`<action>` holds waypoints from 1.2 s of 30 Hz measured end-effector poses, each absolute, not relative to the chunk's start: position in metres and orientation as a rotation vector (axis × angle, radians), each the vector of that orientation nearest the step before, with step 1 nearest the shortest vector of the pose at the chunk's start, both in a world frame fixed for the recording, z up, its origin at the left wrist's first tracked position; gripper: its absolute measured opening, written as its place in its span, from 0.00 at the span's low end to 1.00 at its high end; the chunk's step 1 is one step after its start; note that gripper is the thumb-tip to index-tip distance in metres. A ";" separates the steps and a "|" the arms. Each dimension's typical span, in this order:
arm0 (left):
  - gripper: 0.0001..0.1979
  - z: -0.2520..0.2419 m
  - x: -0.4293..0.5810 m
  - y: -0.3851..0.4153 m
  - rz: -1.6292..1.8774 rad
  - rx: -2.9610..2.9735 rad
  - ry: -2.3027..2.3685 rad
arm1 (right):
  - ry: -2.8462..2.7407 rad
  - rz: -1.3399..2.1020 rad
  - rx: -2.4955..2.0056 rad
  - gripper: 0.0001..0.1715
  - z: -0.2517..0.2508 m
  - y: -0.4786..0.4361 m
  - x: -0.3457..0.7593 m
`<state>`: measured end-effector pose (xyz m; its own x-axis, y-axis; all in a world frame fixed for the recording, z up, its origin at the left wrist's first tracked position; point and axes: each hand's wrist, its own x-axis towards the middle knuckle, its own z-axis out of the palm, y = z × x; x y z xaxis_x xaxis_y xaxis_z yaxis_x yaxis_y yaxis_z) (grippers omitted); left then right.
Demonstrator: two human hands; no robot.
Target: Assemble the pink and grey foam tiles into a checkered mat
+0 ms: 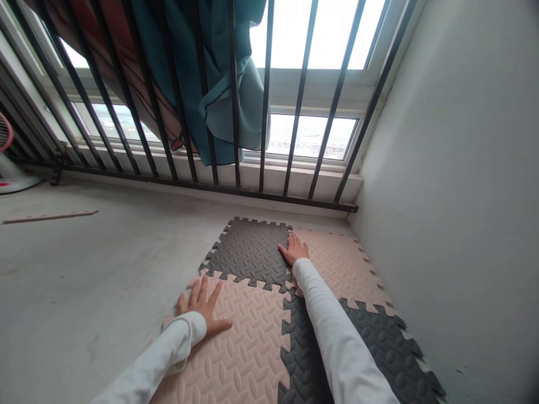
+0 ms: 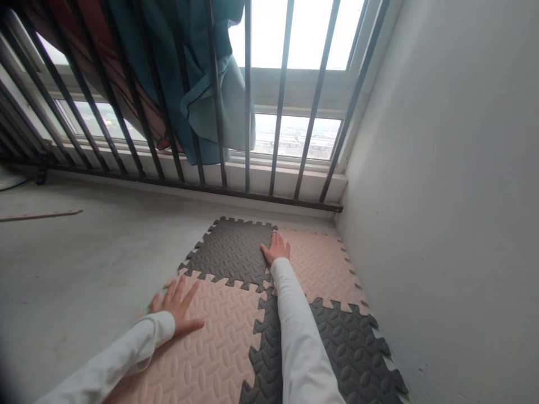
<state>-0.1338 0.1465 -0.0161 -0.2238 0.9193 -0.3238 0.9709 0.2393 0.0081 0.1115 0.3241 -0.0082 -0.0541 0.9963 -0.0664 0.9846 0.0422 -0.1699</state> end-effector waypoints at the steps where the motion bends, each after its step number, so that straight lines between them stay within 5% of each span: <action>1: 0.49 -0.016 -0.134 0.146 -0.291 1.768 2.251 | -2.222 0.263 -2.115 0.42 -0.009 0.327 0.112; 36: 0.49 -0.023 -0.137 0.149 -0.218 1.769 2.242 | -2.376 0.312 -2.093 0.46 -0.009 0.266 0.100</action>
